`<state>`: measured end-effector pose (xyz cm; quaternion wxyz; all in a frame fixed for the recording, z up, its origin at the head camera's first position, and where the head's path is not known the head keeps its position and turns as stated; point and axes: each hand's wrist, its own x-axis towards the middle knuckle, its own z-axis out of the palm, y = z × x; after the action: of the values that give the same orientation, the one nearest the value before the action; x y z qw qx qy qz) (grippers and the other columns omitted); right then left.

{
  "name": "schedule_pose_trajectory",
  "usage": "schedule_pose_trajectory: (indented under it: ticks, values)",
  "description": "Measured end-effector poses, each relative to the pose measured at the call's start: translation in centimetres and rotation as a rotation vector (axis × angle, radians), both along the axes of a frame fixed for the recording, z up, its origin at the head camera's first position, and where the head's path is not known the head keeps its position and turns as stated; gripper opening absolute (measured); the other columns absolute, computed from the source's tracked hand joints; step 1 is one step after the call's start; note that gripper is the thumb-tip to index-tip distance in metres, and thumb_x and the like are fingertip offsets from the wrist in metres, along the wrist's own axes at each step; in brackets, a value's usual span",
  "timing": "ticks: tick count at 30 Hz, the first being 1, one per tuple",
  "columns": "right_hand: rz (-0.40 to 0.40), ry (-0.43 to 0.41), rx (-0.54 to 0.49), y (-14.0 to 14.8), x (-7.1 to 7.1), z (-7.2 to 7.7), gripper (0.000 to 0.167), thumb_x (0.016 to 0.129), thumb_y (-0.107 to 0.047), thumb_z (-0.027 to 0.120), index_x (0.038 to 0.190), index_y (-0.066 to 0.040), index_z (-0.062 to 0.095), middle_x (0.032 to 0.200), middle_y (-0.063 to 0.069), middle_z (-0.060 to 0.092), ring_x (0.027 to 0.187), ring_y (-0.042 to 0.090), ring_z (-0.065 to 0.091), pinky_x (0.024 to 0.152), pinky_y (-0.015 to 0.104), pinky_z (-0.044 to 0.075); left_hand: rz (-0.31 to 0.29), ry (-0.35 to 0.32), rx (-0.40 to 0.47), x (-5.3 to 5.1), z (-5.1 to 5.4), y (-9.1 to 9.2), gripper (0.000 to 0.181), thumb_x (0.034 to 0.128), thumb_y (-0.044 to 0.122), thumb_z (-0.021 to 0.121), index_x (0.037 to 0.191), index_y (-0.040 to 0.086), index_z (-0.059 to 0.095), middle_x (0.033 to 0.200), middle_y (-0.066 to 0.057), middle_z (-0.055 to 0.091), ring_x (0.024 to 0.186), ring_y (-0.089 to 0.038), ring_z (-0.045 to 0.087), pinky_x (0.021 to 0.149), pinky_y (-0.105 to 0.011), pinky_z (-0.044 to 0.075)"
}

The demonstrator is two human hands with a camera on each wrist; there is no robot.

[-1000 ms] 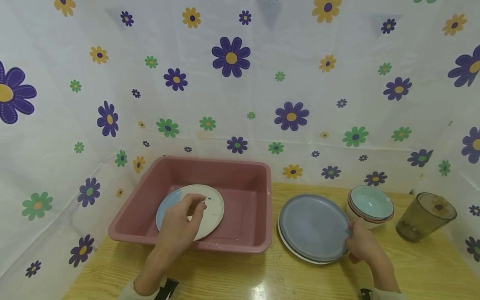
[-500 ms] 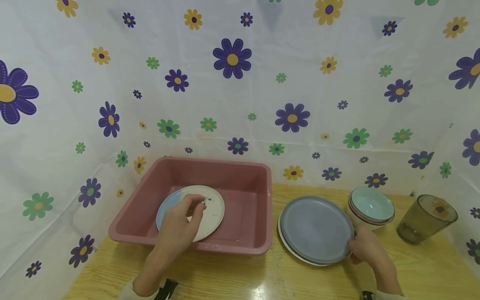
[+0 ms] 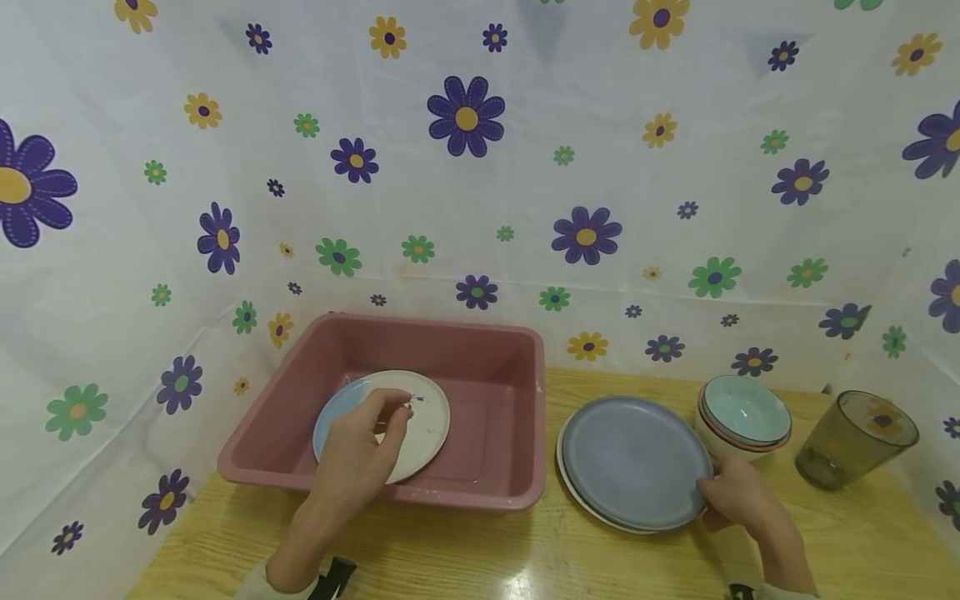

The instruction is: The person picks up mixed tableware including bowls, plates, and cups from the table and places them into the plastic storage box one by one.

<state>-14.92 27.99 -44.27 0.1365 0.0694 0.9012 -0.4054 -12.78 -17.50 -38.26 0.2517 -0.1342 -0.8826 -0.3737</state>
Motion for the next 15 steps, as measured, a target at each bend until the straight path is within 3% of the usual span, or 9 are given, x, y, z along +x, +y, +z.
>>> schedule_pose_trajectory:
  ticks: [8, 15]
  values:
    - [-0.045, 0.018, -0.104, 0.00, 0.13, 0.36, 0.031, 0.093, -0.001, 0.044, 0.108, 0.025, 0.048, 0.072, 0.018, 0.064, 0.054, 0.021, 0.066, 0.051, 0.034, 0.058, -0.036, 0.028, 0.022, -0.06, -0.16, -0.04, 0.025, 0.0941, 0.000, 0.061, 0.119, 0.006, 0.063, 0.102, -0.006, 0.071, 0.086, -0.014, 0.068, 0.071, -0.034, 0.058]
    - [-0.030, 0.060, -0.173, 0.21, 0.36, 0.57, 0.029, 0.095, -0.001, 0.042, 0.110, 0.023, 0.048, 0.062, 0.014, 0.063, 0.044, 0.016, 0.061, 0.044, 0.030, 0.054, -0.035, -0.001, 0.033, -0.15, -0.27, 0.01, 0.029, 0.0952, 0.003, 0.060, 0.124, 0.007, 0.061, 0.106, -0.006, 0.070, 0.089, -0.015, 0.068, 0.073, -0.035, 0.058]
